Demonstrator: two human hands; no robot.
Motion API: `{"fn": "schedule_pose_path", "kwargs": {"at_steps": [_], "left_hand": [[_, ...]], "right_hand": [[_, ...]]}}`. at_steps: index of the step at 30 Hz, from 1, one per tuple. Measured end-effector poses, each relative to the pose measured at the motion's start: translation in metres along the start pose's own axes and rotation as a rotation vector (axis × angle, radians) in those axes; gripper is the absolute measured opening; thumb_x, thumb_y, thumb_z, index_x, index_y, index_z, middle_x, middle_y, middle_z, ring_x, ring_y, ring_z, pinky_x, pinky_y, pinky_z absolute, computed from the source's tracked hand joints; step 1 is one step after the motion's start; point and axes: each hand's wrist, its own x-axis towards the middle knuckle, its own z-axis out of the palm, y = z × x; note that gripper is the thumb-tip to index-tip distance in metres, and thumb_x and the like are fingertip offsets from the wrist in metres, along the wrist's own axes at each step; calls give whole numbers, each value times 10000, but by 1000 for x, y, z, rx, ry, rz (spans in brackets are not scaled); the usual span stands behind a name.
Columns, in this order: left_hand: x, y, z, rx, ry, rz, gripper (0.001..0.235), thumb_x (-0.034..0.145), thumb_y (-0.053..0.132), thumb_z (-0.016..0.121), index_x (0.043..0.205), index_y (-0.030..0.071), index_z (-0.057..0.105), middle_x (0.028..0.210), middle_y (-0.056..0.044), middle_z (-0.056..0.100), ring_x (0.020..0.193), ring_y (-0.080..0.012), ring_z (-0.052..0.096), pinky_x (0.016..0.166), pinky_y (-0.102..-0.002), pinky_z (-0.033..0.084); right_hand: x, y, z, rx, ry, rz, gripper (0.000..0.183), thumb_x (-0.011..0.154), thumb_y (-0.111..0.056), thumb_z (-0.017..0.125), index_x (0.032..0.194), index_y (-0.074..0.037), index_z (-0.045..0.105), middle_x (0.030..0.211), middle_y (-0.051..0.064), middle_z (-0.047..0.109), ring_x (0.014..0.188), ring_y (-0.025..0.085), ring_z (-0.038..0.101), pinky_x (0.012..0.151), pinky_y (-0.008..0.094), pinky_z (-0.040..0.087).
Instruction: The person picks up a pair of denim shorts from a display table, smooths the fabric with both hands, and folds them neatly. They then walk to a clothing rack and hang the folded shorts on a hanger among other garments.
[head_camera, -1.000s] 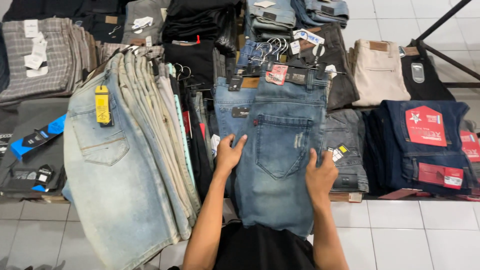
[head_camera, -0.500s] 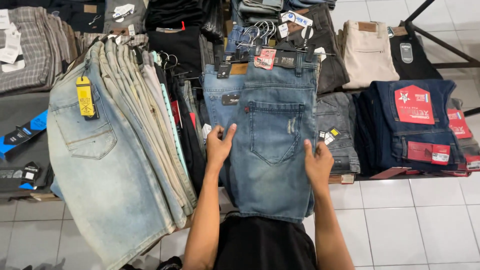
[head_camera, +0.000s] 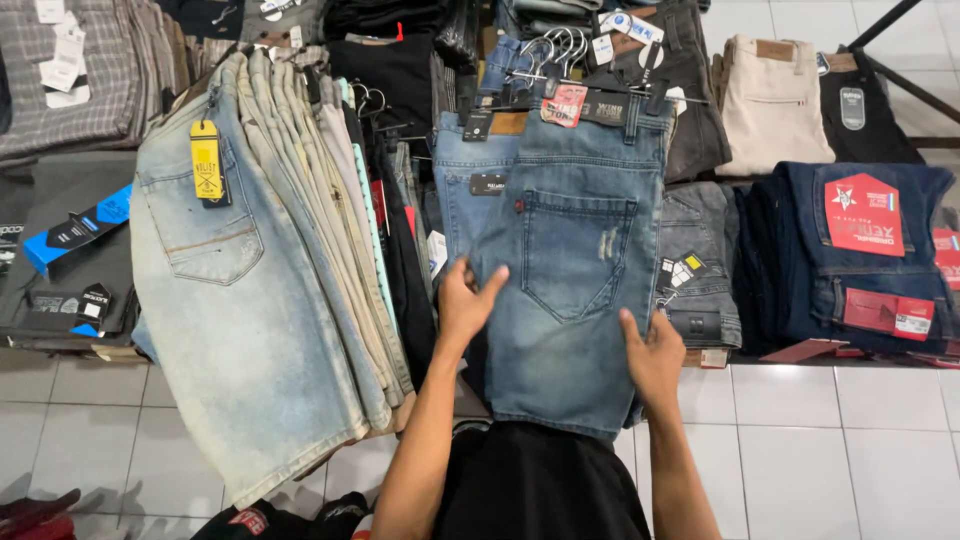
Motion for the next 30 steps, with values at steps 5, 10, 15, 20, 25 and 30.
{"fn": "schedule_pose_path", "kwargs": {"at_steps": [5,10,15,20,25,30], "left_hand": [[-2,-52,19,148,94,83,462,826,428,807,1096,83,658,879,-151,750,862,-369,731,778,-490,569],[-30,-47,5,62,143,102,518,765,388,863,1078,112,557,825,-93,769,740,-279,749,731,-410,575],[-68,-55,2,147,-144,22,510,805,380,833,1100,23,622,939,-221,763,916,-414,744,724,-489,605],[-87,-51,-6,197,92,196,427,808,291,831,1073,35,616,832,-143,709,850,-373,724,741,-477,571],[-94,-25,20,278,199,722,631,806,167,781,1369,27,531,1363,-198,566,1322,-368,507,1122,-523,354],[-91,-43,57,647,-93,924,799,876,212,613,1545,-100,309,1650,-322,220,1548,-424,198,1240,-601,113]], "right_hand": [[18,59,18,197,17,99,324,885,-251,825,671,-176,593,430,-41,399,439,109,405,464,244,288],[6,79,11,-36,-20,104,341,937,-374,806,799,-112,638,599,164,585,662,370,625,652,424,462],[9,132,2,-240,-146,101,414,702,-461,941,857,-170,691,718,79,694,805,322,735,768,413,547],[-6,60,-2,-348,11,-216,434,691,-302,866,1015,-142,625,937,76,650,904,291,685,858,394,516],[-18,-48,15,-363,147,-684,647,830,-177,766,1406,11,539,1572,284,416,1453,419,400,1178,527,262],[5,-4,79,-562,-100,-856,662,1034,-375,468,1637,-154,311,1715,171,218,1584,374,134,1200,677,86]]}}
